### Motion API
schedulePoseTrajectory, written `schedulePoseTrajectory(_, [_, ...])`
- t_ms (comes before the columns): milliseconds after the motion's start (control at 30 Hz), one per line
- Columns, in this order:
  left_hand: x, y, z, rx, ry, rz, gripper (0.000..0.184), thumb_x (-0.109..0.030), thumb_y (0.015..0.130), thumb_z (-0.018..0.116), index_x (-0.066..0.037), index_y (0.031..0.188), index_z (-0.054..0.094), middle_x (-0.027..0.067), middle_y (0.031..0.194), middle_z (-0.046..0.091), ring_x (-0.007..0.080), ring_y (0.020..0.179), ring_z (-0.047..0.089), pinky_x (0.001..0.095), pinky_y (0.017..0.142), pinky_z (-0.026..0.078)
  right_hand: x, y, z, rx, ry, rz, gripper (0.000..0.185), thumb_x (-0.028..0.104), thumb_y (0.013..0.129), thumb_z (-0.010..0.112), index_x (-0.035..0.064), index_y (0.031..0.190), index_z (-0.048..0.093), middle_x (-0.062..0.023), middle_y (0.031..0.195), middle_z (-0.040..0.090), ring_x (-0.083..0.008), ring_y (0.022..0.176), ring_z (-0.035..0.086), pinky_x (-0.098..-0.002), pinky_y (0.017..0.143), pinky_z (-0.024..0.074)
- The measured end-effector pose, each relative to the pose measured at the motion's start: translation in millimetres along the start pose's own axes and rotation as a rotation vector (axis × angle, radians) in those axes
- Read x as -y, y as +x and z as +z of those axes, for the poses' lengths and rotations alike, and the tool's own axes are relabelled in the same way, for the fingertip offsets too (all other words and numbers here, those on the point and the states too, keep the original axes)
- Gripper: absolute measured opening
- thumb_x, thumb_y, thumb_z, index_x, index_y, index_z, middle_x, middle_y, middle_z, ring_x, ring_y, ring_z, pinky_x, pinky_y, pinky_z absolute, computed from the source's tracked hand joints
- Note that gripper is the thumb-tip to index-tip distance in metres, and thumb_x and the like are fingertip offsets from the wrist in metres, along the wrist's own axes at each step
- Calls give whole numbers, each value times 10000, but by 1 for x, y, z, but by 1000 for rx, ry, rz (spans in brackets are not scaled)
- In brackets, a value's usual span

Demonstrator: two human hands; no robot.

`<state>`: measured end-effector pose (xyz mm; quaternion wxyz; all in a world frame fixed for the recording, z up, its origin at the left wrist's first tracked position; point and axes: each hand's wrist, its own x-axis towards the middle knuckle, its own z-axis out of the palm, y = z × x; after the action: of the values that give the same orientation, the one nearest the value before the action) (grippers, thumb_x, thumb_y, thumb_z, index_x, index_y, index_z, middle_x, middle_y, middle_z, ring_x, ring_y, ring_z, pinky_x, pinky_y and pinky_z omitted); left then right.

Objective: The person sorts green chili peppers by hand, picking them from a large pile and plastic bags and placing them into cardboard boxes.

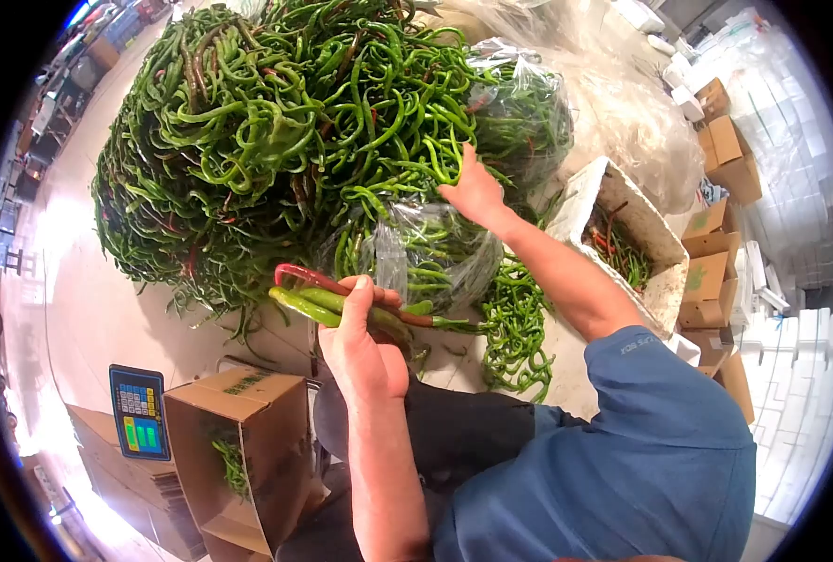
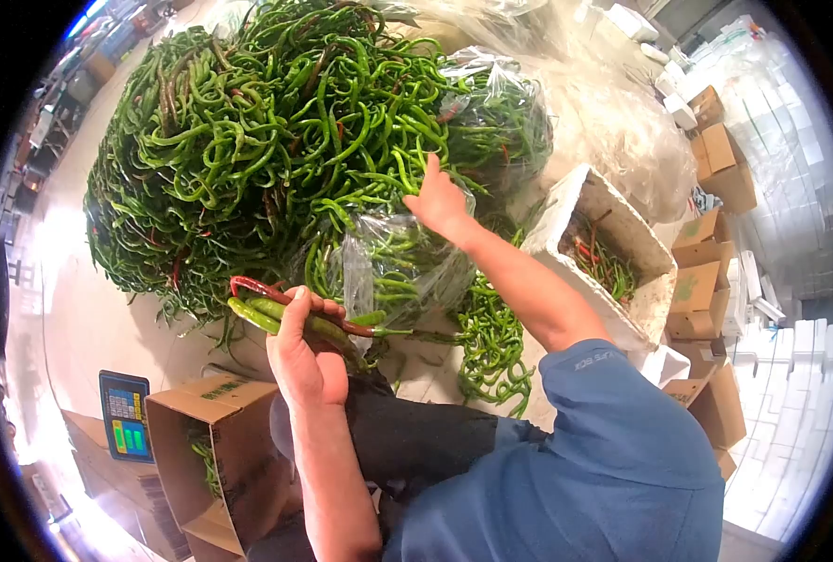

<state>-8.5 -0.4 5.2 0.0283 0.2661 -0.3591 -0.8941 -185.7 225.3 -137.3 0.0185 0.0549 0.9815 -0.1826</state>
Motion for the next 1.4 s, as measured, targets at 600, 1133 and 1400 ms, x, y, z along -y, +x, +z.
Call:
schedulePoseTrajectory(600, [-5,-4,-9,17,-13,10,185,-119,900,686,-31,1035,596,66,841,614,194,774,612,350,731,500,-34,39,-45,596,312,69,244,191,836,659,-53,838,650,-136,747,677,-203,579,638,-329,491,450])
schedulePoseTrajectory(1133, [-13,-17,-29,197,-156,91,159,-77,931,638,-65,1075,572,58,873,625,199,862,618,382,881,505,-8,-18,-130,735,1048,-204,216,239,935,688,44,876,617,-55,815,658,-144,706,615,-298,640,482])
schedulePoseTrajectory(1400, [-114,-64,-72,153,-283,263,217,-85,949,604,-46,1151,535,85,902,637,235,881,632,443,896,515,77,-65,-154,988,1160,-334,161,182,976,620,23,998,636,-74,894,679,-180,839,660,-346,786,540])
